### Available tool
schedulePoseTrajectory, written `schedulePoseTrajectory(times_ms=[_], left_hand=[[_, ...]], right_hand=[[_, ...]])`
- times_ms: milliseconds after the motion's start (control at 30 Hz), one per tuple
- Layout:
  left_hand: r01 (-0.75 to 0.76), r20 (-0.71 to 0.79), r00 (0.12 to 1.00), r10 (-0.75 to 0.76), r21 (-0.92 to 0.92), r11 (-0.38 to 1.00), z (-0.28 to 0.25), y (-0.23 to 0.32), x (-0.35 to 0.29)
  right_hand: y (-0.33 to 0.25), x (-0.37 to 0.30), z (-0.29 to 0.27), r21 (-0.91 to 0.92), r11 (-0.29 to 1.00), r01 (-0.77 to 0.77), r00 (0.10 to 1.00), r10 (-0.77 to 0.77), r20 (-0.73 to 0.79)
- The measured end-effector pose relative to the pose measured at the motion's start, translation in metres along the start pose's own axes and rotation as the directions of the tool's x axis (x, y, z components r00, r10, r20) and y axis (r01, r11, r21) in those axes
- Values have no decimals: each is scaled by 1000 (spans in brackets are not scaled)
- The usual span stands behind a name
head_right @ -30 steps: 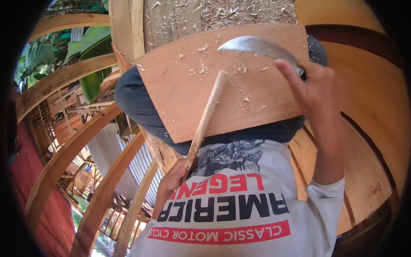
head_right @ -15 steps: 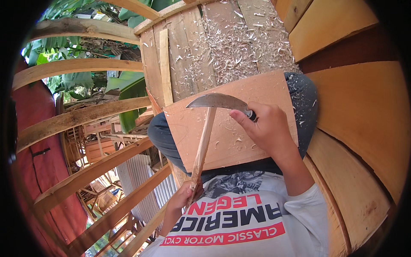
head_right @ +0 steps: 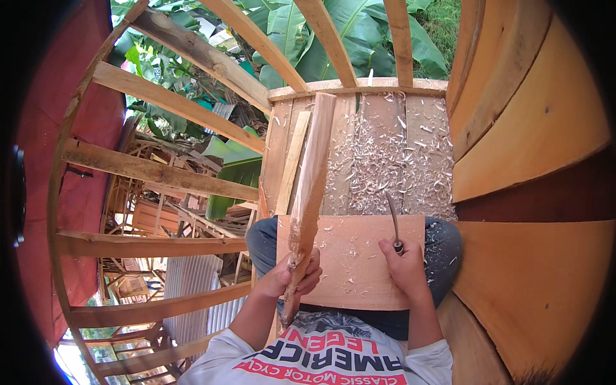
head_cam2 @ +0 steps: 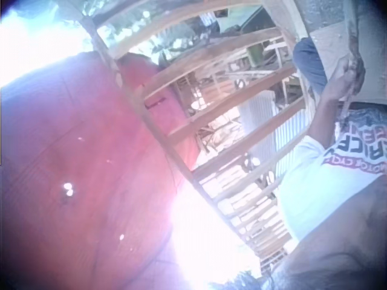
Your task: The person sits on a wooden floor and uses a curved knife to shave and shape a long piece of wood. They hold the wood on their lap and repeatedly scrape thin shavings from its surface, rotating the piece to work different sides.
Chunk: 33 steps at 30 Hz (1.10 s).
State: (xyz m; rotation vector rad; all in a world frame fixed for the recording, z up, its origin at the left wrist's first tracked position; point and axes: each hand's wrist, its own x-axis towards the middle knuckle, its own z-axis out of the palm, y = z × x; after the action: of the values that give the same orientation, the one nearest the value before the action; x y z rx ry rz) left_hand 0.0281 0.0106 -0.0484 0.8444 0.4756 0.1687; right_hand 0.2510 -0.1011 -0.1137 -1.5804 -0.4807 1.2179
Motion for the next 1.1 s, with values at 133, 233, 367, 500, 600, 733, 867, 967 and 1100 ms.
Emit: schedulePoseTrajectory(times_ms=[133, 233, 367, 500, 600, 733, 867, 967, 1100], left_hand=[[-65, 105, 992, 72, -72, 995, 4, 15, 22], [-62, 160, 984, 80, -116, 991, 4, 16, 35], [-80, 190, 976, 106, -139, 987, 4, 13, 37], [-162, 157, 972, 177, -106, 981, 4, 18, 34], [-243, 33, 969, 245, -44, 969, 4, 21, 31], [-271, -105, 953, 284, 119, 955, 9, 29, 24], [-214, -293, 903, 314, 327, 920, 26, 43, 14], [-171, -316, 892, 322, 425, 889, 21, 40, 7], [-329, -280, 861, 425, 330, 885, 15, 34, 4]], right_hand=[[-3, 3, 3, -93, 992, 89, 996, -87, 20], [0, 4, 3, -125, 981, 145, 989, -144, 13], [11, 8, -1, -76, 990, 122, 992, -120, 29], [10, 8, 4, -164, 970, 181, 983, -180, 21], [10, 8, 8, -155, 980, 123, 992, -127, -19], [11, 7, 5, -115, 991, 72, 996, -77, -38], [11, 7, 8, -199, 972, 129, 989, -140, -42], [11, 7, 8, -180, 975, 128, 990, -135, -30], [10, 6, 9, -135, 986, 100, 994, -104, -21]])
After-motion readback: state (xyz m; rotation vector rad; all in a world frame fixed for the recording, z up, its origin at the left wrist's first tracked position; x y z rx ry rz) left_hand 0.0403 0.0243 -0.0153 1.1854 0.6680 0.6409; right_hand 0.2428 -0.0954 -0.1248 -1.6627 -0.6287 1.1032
